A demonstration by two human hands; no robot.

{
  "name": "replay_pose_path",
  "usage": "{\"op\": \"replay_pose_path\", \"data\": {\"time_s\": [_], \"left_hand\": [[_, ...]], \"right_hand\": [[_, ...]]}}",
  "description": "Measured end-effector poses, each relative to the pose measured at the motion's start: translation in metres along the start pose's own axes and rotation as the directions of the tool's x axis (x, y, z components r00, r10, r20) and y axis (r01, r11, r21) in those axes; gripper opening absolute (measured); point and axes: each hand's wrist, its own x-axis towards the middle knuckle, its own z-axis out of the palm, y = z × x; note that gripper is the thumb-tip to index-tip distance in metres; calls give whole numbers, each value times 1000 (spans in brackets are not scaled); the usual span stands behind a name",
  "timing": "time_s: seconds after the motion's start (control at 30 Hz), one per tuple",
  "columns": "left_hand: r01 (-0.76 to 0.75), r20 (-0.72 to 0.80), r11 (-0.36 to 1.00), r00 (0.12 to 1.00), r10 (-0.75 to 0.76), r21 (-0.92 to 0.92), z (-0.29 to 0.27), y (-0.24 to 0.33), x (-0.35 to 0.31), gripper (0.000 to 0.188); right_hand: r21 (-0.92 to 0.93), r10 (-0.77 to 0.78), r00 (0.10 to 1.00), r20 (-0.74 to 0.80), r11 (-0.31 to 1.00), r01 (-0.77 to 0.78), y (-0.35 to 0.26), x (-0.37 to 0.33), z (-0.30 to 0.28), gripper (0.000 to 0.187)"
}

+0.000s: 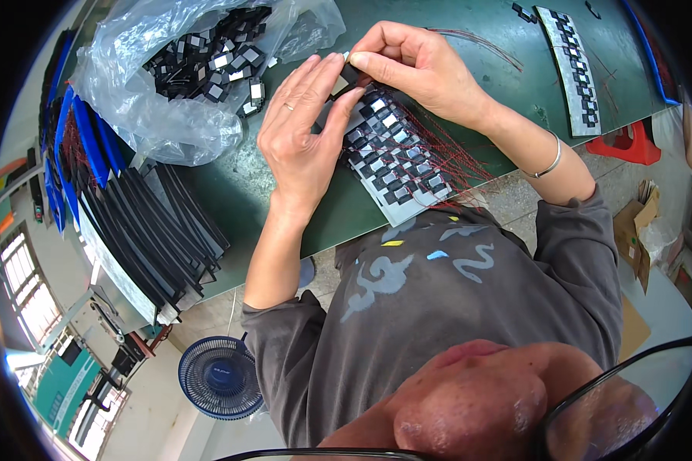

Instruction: Assembling small black plastic components onto patterned strips at an assembly station.

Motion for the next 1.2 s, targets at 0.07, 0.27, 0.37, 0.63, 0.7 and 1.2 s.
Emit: {"op": "replay_pose_path", "data": {"time_s": [0.07,0.27,0.37,0.63,0.7,1.2], "left_hand": [[0,0,1000,1000,0,-1,0,0,0,38],[26,1,1000,1000,-26,-7,1,1,-1,38],[26,-1,999,1000,-26,21,2,-3,-2,38],[-285,9,882,953,303,375,5,-9,1,37],[-210,-34,946,974,225,248,5,-9,0,36],[649,546,514,757,-360,-561,-16,2,-7,14]], "right_hand": [[-11,-2,1000,-3,1000,2,-2,0,1,21],[-58,-24,1000,6,998,24,-5,-1,1,20],[-12,-12,1000,2,1000,12,-4,-1,2,20],[35,-67,996,59,997,65,3,0,2,37],[118,-33,999,7,993,32,-9,0,11,24],[-791,-503,808,308,336,511,-8,-33,-3,32]]}}
